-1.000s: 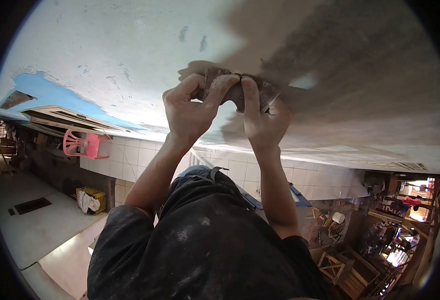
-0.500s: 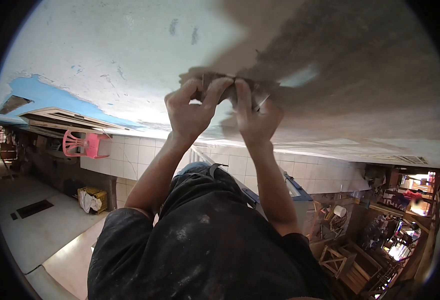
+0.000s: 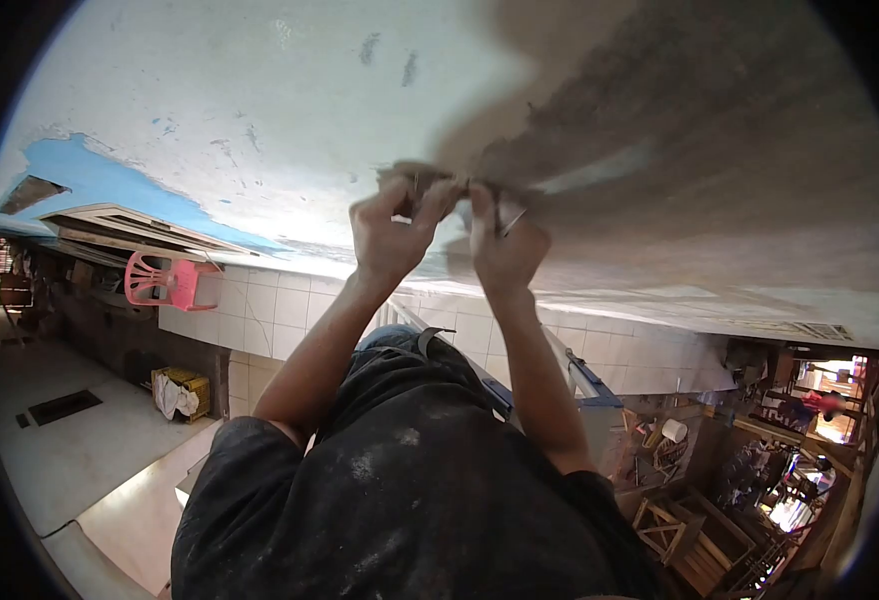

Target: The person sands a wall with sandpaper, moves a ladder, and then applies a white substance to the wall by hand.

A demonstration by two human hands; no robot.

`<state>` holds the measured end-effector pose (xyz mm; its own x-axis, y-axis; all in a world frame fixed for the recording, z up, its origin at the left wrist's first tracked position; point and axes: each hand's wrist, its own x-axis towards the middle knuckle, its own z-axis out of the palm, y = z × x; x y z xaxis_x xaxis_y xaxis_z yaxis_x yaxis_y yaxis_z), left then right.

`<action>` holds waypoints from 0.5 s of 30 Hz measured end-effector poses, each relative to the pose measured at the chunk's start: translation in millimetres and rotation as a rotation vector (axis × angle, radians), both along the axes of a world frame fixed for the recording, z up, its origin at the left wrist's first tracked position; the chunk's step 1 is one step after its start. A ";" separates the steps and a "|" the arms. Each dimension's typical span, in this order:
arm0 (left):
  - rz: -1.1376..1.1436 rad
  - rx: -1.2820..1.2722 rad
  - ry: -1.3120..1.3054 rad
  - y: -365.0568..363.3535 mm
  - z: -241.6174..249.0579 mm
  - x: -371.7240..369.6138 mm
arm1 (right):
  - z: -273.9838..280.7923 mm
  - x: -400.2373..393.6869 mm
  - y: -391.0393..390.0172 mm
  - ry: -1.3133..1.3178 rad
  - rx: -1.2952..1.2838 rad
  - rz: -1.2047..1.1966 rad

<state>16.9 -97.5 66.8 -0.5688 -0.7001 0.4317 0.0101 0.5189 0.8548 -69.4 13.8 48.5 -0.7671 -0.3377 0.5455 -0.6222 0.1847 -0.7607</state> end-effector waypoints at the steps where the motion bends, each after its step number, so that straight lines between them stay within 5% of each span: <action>1: 0.008 -0.001 -0.048 1.3 -11.4 2.5 | -15.0 0.9 -0.1 -0.027 0.046 -0.013; 7: -0.009 -0.006 0.125 3.7 6.6 -4.7 | 19.9 0.4 0.5 0.120 0.055 -0.049; 8: 0.049 -0.177 0.049 3.4 21.8 -1.6 | 29.2 3.0 1.7 0.083 0.006 -0.025; 10: 0.012 -0.062 0.071 -0.2 26.2 -4.5 | 41.1 -0.6 -3.2 0.018 -0.108 0.024; 15: -0.045 0.006 0.026 -0.7 -38.6 -2.6 | -35.6 -5.3 3.5 0.027 0.078 -0.031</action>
<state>14.3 -98.2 28.2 -0.5885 -0.6766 0.4426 0.0554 0.5124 0.8570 -74.7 17.3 13.0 -0.7629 -0.3566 0.5392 -0.6356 0.2618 -0.7262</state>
